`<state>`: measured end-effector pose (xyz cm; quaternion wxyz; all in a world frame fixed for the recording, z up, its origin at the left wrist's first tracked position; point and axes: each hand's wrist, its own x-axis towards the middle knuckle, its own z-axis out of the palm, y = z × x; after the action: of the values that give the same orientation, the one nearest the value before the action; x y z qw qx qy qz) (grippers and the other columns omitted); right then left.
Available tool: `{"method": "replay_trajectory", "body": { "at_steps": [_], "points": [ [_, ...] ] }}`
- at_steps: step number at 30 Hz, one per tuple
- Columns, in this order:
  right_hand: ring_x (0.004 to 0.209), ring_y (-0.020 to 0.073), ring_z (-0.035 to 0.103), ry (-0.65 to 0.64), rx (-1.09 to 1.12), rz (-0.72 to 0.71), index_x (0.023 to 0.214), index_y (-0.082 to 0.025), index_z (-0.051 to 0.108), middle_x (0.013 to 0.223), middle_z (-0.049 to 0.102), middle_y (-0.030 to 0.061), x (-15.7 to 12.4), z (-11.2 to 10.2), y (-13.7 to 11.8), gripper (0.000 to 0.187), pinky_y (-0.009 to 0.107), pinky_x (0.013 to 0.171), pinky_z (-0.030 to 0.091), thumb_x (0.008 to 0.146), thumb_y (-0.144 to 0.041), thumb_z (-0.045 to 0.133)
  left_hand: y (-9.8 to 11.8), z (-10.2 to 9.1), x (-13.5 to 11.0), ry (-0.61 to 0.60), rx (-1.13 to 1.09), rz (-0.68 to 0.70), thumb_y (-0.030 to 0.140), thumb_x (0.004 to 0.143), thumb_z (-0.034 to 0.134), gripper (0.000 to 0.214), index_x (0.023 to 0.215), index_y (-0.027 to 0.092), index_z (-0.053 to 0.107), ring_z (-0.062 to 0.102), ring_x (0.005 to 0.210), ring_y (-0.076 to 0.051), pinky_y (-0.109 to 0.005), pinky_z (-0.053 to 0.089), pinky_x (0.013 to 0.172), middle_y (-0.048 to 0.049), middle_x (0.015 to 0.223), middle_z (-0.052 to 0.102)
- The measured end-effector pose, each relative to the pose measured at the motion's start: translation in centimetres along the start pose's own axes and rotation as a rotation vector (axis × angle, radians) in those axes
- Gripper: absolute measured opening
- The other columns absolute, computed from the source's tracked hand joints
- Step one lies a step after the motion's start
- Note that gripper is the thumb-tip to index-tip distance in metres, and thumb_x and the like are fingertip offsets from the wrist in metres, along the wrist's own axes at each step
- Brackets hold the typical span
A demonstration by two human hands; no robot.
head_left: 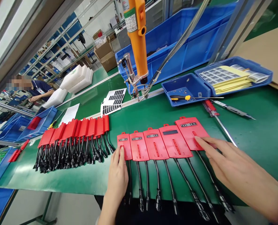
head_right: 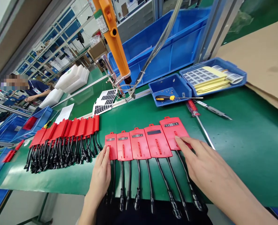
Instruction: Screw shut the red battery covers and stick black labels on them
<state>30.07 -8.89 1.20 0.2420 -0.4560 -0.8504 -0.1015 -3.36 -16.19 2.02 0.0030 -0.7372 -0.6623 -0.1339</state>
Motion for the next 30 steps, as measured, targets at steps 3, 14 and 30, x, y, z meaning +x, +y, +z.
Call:
{"method": "replay_trajectory", "body": {
  "at_steps": [3, 14, 30],
  "points": [
    [0.09, 0.0321, 0.06, -0.016, -0.054, -0.022, 0.115, 0.005, 0.061, 0.105, 0.058, 0.0238, 0.2, 0.0, 0.5, 0.044, 0.043, 0.067, 0.056, 0.086, -0.003, 0.029, -1.7, -0.4, 0.4, -0.01, 0.01, 0.076, -0.01, 0.086, 0.021, 0.08, 0.156, 0.028, 0.018, 0.046, 0.135, -0.024, -0.048, 0.048, 0.108, -0.0086, 0.15, 0.046],
    [0.092, 0.0346, 0.062, -0.12, -0.092, -0.058, 0.106, 0.0, 0.07, 0.104, 0.061, 0.0242, 0.4, 0.2, 1.0, 0.044, 0.05, 0.074, 0.056, 0.08, -0.001, 0.034, -1.5, -1.0, 1.5, -0.006, 0.196, 0.202, -0.011, 0.083, 0.031, 0.067, 0.139, 0.018, 0.052, 0.053, 0.122, -0.028, -0.049, 0.054, 0.098, -0.0093, 0.142, 0.055],
    [0.136, 0.0263, 0.045, -0.126, 0.159, -0.245, 0.143, -0.016, 0.049, 0.151, 0.045, 0.0082, 0.1, 0.4, -2.4, 0.074, 0.051, 0.104, 0.048, 0.074, 0.004, 0.035, 0.7, -2.2, 3.6, -0.234, 0.111, 0.476, -0.008, 0.077, 0.03, 0.077, 0.151, 0.013, 0.031, 0.022, 0.148, -0.023, -0.053, 0.029, 0.119, -0.0075, 0.156, 0.037]
  ]
}}
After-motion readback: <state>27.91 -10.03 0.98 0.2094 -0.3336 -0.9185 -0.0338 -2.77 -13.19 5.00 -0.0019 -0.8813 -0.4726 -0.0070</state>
